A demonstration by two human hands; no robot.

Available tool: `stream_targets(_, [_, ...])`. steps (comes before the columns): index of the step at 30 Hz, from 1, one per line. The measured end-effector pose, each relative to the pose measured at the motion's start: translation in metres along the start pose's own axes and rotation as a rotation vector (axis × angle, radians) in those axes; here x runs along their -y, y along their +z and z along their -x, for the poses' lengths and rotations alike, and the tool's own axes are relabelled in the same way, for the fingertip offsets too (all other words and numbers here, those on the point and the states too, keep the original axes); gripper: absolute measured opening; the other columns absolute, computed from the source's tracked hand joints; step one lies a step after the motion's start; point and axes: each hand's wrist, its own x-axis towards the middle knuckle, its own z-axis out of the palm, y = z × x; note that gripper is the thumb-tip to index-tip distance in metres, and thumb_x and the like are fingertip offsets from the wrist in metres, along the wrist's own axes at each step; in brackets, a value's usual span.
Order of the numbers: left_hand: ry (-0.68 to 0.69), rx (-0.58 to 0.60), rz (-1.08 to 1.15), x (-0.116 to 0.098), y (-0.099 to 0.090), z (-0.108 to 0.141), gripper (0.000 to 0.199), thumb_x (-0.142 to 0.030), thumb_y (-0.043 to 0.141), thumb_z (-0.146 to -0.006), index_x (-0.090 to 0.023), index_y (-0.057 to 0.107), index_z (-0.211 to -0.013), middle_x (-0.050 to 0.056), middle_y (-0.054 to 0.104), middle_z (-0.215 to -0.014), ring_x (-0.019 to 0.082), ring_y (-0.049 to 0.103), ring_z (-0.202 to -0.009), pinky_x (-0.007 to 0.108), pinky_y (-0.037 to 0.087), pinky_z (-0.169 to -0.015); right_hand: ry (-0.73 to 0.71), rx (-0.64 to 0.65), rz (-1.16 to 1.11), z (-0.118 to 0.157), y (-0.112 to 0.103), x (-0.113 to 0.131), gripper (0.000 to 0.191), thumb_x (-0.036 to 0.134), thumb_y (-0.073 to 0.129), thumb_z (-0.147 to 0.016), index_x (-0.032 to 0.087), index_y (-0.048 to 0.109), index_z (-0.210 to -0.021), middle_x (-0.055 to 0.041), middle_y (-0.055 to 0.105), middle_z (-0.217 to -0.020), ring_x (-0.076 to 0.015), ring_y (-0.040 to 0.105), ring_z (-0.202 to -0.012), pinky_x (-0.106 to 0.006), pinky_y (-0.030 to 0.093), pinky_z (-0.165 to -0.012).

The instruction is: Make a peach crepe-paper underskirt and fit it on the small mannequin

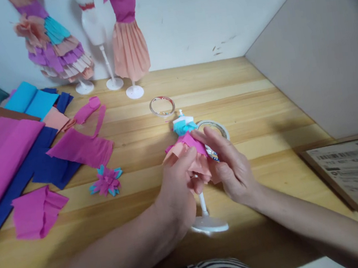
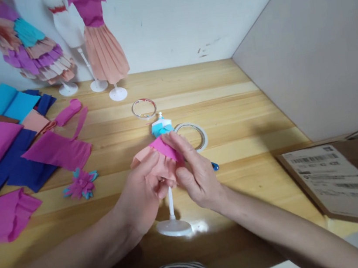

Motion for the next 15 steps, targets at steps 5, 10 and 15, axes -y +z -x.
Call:
stream_targets(5, [0.003, 0.107, -0.07, 0.008, 0.006, 0.002, 0.018, -0.037, 0.057, -0.084, -0.018, 0.056, -0.083, 0.001, 0.054, -0.069, 0.009, 0.05, -0.056, 0.018, 0.022, -0.041, 0.044, -0.063, -0.076, 0.007, -0.007, -0.001, 0.055, 0.045, 0.037, -0.098, 0.027, 0.029, -0.15, -0.0132, 0.052, -0.143, -0.0279, 0.05, -0.131, -0.053, 0.044, -0.104])
stream_targets(10, [0.026, 0.183, -0.08, 0.015, 0.007, 0.003, 0.017, -0.035, 0.055, -0.086, -0.019, 0.054, -0.083, 0.0, 0.053, -0.068, 0.01, 0.054, -0.058, 0.017, 0.023, -0.04, 0.082, -0.066, -0.125, 0.011, -0.012, -0.004, 0.052, 0.043, 0.037, -0.099, 0.027, 0.032, -0.148, -0.0121, 0.057, -0.138, -0.0264, 0.053, -0.128, -0.052, 0.043, -0.105])
stream_targets(15, [0.016, 0.194, -0.071, 0.021, 0.007, 0.001, 0.02, -0.038, 0.058, -0.085, -0.019, 0.054, -0.086, 0.0, 0.054, -0.069, 0.01, 0.055, -0.059, 0.016, 0.024, -0.039, 0.094, -0.09, -0.131, 0.015, -0.014, -0.005, 0.051, 0.044, 0.036, -0.099, 0.028, 0.034, -0.147, -0.0108, 0.059, -0.135, -0.0267, 0.054, -0.127, -0.053, 0.041, -0.105])
